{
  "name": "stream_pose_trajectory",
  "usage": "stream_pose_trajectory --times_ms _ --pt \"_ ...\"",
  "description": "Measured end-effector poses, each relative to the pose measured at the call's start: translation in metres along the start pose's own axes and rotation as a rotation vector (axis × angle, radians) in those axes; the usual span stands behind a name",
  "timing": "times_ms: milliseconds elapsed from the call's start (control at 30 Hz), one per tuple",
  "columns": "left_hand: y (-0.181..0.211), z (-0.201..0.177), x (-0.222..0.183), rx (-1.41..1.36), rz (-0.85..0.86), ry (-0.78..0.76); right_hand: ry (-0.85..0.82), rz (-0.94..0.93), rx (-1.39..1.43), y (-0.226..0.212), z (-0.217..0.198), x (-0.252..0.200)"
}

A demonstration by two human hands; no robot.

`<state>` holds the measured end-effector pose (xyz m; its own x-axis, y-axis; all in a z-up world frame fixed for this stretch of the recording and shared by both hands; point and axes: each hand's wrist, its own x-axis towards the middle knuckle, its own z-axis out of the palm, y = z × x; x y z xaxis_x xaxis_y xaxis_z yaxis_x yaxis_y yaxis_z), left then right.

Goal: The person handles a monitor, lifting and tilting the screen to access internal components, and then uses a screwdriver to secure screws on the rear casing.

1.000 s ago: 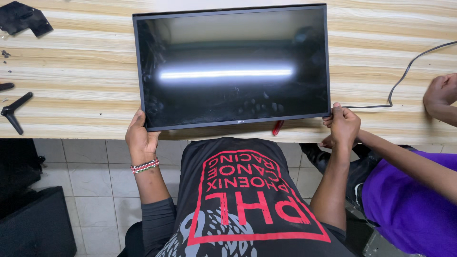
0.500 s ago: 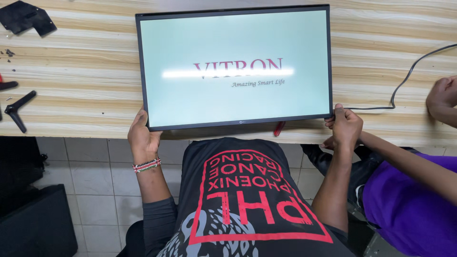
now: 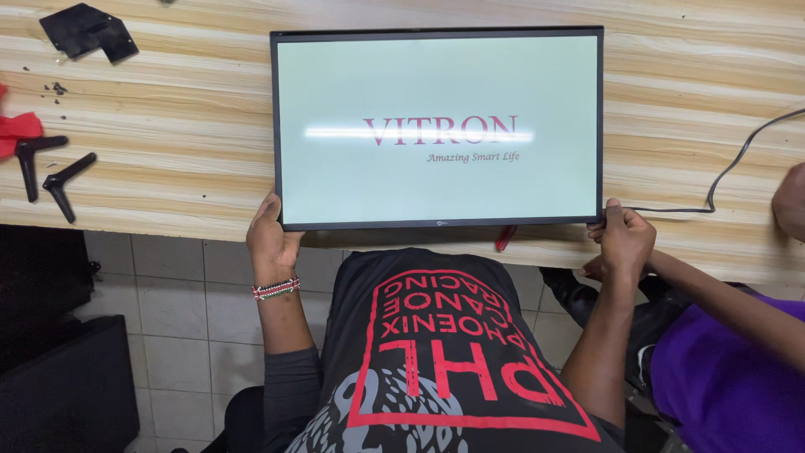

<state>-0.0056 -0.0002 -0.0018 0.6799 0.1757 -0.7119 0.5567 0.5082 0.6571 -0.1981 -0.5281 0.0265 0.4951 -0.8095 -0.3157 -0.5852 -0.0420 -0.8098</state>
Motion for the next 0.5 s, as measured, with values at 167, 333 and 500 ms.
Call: stream_pose_trajectory --times_ms 167,333,500 --pt "-0.001 -0.002 0.002 -0.010 -0.019 0.019 0.002 -0.003 0.001 -0.009 0.000 -0.007" --pt "-0.008 -0.010 0.010 -0.026 -0.030 0.041 0.001 -0.004 -0.004 -0.008 0.000 -0.006" --pt "-0.005 -0.004 0.006 -0.032 -0.023 0.034 0.015 -0.006 -0.007 -0.002 -0.001 -0.002"
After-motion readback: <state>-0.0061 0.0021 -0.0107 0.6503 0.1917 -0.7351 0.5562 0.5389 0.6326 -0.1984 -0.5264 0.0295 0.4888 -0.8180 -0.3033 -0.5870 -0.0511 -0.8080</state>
